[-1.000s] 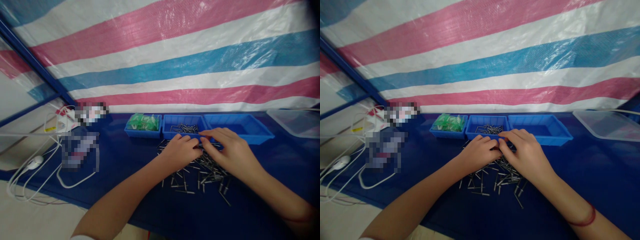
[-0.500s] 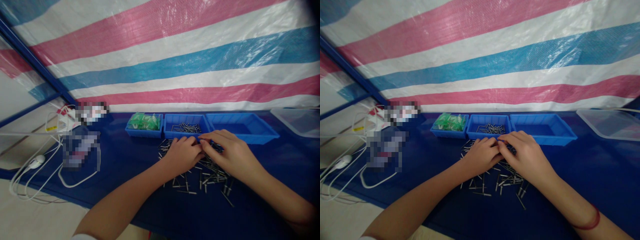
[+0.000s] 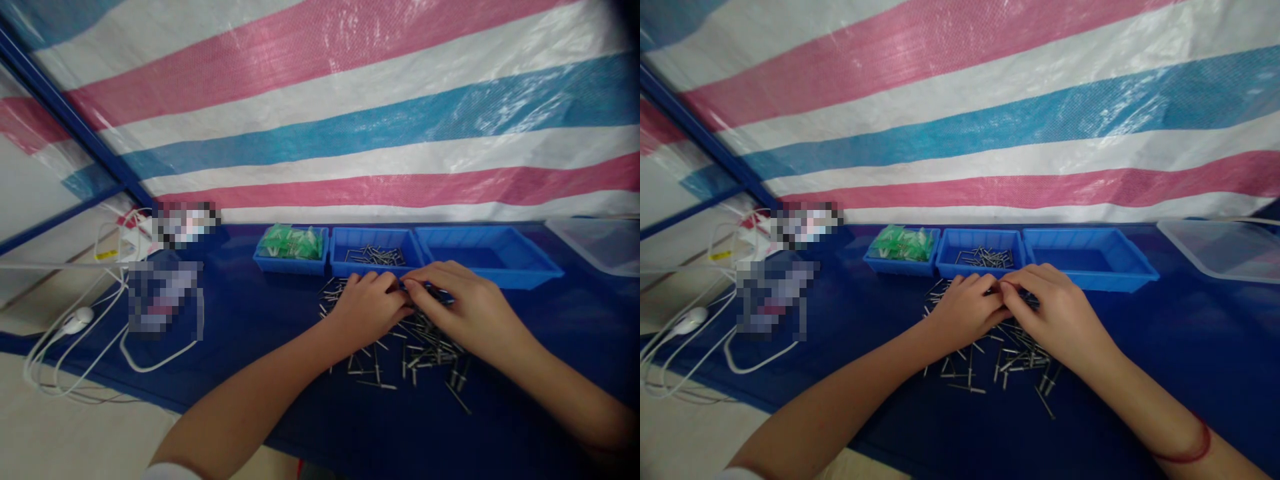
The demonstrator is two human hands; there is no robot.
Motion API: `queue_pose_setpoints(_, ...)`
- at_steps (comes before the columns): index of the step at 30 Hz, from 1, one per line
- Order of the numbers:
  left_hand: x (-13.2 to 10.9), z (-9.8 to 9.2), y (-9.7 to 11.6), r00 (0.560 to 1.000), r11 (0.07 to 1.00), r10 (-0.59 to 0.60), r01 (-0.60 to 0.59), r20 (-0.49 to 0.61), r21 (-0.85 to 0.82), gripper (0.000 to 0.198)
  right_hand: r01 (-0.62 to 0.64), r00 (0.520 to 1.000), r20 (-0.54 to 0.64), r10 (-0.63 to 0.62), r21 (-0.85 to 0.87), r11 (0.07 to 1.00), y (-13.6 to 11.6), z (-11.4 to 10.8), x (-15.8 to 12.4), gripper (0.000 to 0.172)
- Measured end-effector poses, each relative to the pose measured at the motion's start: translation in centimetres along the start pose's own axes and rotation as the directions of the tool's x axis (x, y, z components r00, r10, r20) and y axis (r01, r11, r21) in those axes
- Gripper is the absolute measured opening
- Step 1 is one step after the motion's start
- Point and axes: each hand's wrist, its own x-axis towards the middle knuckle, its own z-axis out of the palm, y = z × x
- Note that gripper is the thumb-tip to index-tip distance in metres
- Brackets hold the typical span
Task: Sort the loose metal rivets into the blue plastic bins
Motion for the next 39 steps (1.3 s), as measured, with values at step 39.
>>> queue_pose_setpoints(39, -0.1, -1.0, -0.6, 0.916, 0.324, -0.401, 0.104, -0.037, -0.94, 0.023, -0.215, 0.976, 0.071, 0.205, 0.445, 0.869, -0.4, -0.9, 0.0, 0.011)
